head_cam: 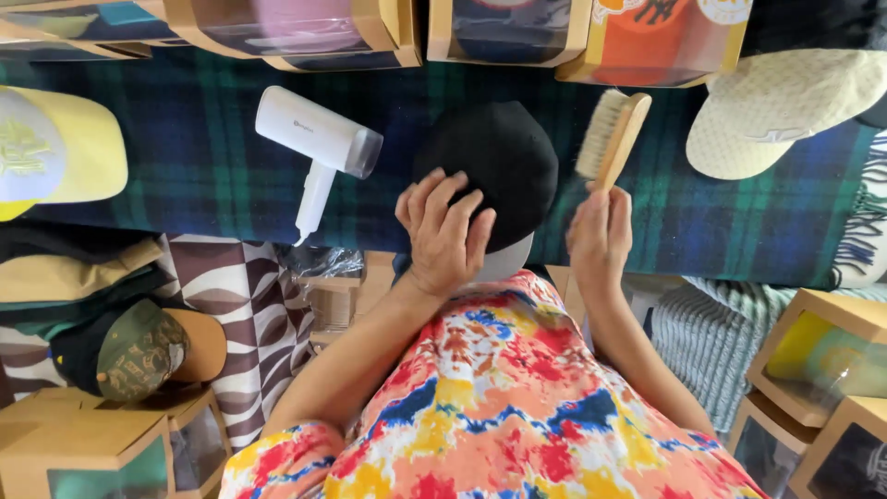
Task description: Cleaning and steaming a baseball cap using a brush and a handheld steamer.
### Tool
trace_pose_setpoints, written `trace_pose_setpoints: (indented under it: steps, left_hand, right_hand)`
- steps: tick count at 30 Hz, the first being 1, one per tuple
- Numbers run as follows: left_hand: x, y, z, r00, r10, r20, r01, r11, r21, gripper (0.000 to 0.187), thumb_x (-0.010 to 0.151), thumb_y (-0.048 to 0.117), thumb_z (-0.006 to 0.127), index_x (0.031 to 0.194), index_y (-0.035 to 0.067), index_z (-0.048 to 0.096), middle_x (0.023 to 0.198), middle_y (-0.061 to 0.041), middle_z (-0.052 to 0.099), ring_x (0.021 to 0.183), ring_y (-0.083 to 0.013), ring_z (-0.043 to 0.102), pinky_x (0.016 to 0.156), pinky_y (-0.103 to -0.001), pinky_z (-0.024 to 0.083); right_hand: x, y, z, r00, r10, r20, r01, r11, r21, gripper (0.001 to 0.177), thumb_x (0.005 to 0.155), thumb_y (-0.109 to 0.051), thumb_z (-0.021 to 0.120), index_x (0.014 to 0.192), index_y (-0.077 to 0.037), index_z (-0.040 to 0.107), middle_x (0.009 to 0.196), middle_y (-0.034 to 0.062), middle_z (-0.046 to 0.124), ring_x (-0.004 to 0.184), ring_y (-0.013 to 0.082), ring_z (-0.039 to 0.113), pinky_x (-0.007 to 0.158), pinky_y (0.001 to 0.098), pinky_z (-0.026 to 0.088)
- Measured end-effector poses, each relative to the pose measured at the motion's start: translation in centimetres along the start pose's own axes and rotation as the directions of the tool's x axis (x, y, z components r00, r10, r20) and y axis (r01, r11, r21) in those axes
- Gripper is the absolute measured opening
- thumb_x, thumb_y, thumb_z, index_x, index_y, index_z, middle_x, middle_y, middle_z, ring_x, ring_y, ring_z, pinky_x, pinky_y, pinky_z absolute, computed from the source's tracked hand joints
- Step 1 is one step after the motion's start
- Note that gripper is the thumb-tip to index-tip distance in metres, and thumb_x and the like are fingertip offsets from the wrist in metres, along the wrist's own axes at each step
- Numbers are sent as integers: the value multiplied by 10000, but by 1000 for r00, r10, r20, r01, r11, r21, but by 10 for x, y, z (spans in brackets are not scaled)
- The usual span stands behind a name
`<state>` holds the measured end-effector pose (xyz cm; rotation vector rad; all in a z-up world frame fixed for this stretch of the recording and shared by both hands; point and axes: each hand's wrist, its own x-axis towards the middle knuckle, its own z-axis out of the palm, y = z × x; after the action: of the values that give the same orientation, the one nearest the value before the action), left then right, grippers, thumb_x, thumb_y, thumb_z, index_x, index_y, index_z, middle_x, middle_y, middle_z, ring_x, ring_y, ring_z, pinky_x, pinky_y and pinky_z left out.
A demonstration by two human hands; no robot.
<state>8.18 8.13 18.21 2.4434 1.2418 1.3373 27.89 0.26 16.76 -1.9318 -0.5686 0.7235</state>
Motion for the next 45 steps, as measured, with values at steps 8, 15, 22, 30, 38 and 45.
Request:
trace_pose_setpoints:
  steps: [8,15,22,30,38,45]
  left_hand:
    - [53,19,-21,591,-586,554,805,389,-448,280,998,242,683,1239,111,631,972,-131,708,924,-316,737,809,-467,582]
    - [116,-57,-44,394,-326,860,703,709,-53,282,942,450,673,993,184,752,704,-35,749,750,-302,770,722,-457,600]
    - [189,-60,-18,325,-164,931,135,983,126,339,1071,440,541,1001,141,683,902,-114,738,861,-400,695,673,-533,518]
    - [169,-111,27,26,-417,908,172,897,407,363,1106,293,428,1117,44,690,1011,-176,720,868,-400,705,707,-512,561]
    - [115,-46,-44,828,-72,556,-28,985,170,391,997,538,543,780,219,599,538,-15,582,507,-279,677,432,-393,514]
    - [58,-126,-14,740,-325,589,186,940,285,454,1114,481,379,858,160,574,566,-66,614,556,-303,703,457,-405,554]
  right_hand:
    - [-35,-82,46,484,-713,507,798,598,80,642,893,74,533,1484,220,328,1149,351,523,1080,558,531,911,544,500]
    - [-20,-62,59,275,-867,416,961,255,-103,212,974,-293,688,1088,-144,785,1021,15,537,1029,290,526,823,414,394]
    - [-24,-70,58,254,-870,423,967,210,-147,48,947,-160,749,985,-146,724,1010,14,611,1028,291,573,910,418,393]
    - [-22,-67,60,259,-882,394,965,220,-142,82,918,-106,813,892,-144,746,983,4,633,995,269,589,893,417,422]
    - [-18,-45,62,244,-929,276,969,244,-36,36,859,-102,800,887,-115,782,997,48,722,981,317,663,842,417,490]
    - [-14,-46,53,213,-932,293,975,220,-10,55,914,-123,767,895,-72,763,1045,77,756,1035,337,698,929,477,470]
